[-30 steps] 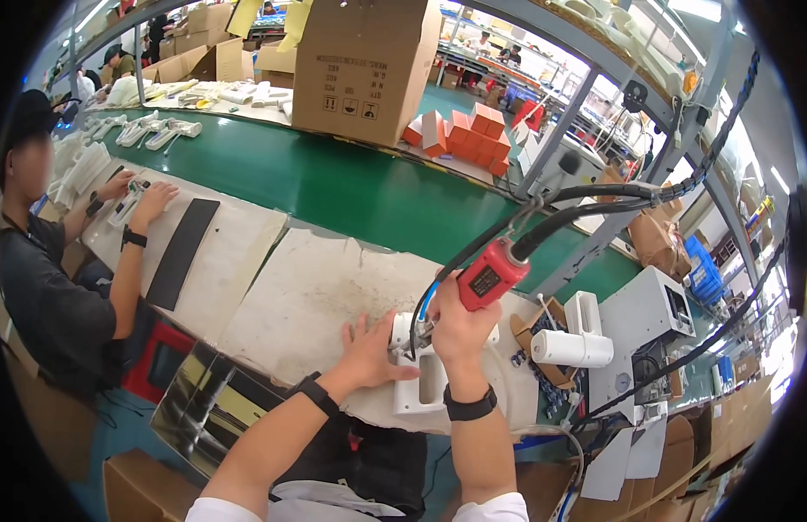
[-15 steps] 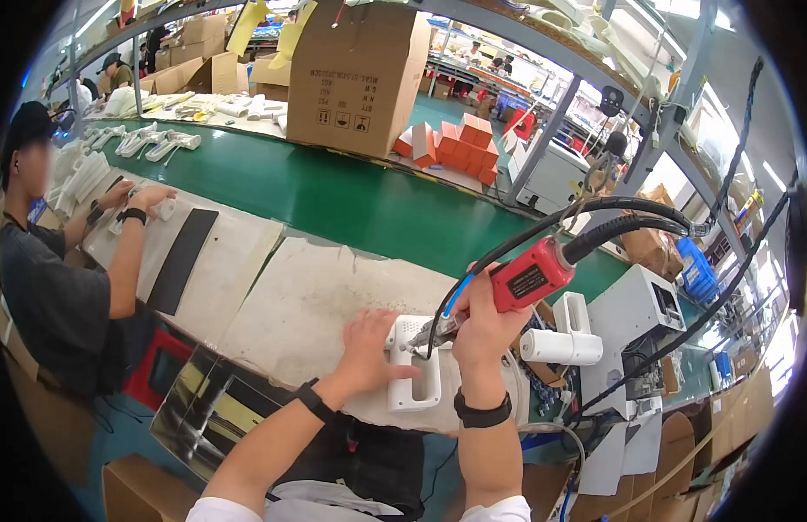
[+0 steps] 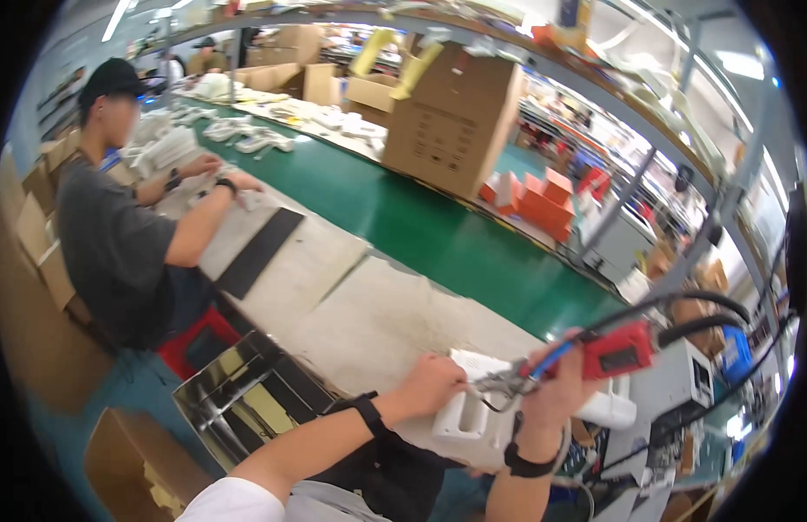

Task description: The person picks up a white plastic housing, positions it on the workbench, and drives screws into it using a power screwdriver before repeating the process.

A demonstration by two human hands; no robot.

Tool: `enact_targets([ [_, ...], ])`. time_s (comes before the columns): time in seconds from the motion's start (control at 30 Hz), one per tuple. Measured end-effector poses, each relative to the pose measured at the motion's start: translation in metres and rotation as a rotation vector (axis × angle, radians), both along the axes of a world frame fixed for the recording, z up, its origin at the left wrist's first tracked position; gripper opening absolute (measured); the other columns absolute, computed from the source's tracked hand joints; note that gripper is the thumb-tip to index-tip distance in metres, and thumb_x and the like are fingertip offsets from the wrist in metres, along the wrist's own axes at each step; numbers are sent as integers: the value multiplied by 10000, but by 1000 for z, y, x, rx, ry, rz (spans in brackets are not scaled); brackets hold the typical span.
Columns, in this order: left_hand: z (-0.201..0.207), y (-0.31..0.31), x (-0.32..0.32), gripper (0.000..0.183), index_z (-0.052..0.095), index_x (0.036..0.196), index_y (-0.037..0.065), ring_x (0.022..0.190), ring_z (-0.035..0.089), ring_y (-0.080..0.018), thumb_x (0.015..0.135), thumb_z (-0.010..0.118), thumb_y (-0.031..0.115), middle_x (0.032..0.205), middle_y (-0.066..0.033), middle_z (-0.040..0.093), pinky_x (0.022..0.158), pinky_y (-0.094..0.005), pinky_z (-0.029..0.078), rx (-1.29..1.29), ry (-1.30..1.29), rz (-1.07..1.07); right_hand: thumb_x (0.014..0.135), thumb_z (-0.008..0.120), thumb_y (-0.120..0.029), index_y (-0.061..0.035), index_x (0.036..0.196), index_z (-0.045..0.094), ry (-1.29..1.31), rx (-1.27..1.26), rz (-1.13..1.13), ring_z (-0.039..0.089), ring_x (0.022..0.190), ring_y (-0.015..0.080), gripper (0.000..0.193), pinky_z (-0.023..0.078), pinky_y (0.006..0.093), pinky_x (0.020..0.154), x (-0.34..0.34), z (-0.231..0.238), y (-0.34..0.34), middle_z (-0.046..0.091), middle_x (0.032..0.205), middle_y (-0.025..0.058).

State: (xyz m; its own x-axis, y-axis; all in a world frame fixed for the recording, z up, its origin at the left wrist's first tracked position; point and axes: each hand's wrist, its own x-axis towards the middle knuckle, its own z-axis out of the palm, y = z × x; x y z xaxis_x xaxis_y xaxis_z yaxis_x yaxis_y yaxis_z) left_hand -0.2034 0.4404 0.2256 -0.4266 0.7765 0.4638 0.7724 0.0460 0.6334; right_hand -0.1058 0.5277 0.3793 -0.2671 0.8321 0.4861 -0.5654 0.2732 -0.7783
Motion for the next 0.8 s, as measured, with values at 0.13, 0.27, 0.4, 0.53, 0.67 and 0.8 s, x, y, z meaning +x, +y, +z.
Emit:
enact_targets([
  [0.13, 3, -12, -4, 87, 663, 819, 106, 898, 598, -210, 772, 684, 175, 848, -37, 637, 880, -380, 377, 20, -92, -40, 897, 532, -139, -20, 961, 463, 53, -1, 125, 444, 438, 132, 152, 383, 270, 427, 2, 17, -22, 477, 578, 52],
  [0.27, 3, -17, -9, 98, 669, 824, 99, 901, 598, -197, 780, 682, 186, 857, -32, 643, 883, -374, 375, 69, -93, -50, 893, 534, -137, -27, 952, 473, 54, -4, 172, 427, 447, 120, 139, 367, 260, 431, 0, 19, -26, 470, 576, 48],
  [0.4, 8, -21, -11, 107, 668, 829, 101, 901, 596, -181, 787, 682, 198, 875, -23, 649, 886, -369, 371, 20, -55, -88, 892, 530, -132, -29, 960, 484, 75, 7, 185, 425, 445, 117, 132, 366, 261, 432, 0, 19, -26, 466, 567, 47],
  [0.53, 4, -21, -11, 114, 656, 823, 95, 878, 592, -172, 780, 685, 197, 842, -13, 637, 873, -353, 370, 102, 33, -91, 893, 527, -127, -26, 962, 484, 79, 9, 176, 423, 441, 116, 129, 366, 261, 432, -1, 18, -26, 465, 566, 46],
  [0.67, 7, -22, -11, 148, 678, 796, 90, 854, 598, -179, 791, 671, 238, 813, -20, 653, 851, -352, 363, 117, -1, -82, 902, 524, -134, -25, 963, 482, 90, 5, 163, 425, 446, 117, 131, 365, 260, 432, -3, 18, -27, 459, 562, 45],
  [0.8, 4, -28, -12, 124, 659, 803, 89, 833, 594, -179, 781, 680, 209, 808, -16, 643, 849, -343, 374, 137, -16, -94, 913, 519, -142, -27, 965, 479, 88, 28, 228, 428, 450, 116, 132, 364, 258, 433, 0, 18, -31, 458, 565, 41],
])
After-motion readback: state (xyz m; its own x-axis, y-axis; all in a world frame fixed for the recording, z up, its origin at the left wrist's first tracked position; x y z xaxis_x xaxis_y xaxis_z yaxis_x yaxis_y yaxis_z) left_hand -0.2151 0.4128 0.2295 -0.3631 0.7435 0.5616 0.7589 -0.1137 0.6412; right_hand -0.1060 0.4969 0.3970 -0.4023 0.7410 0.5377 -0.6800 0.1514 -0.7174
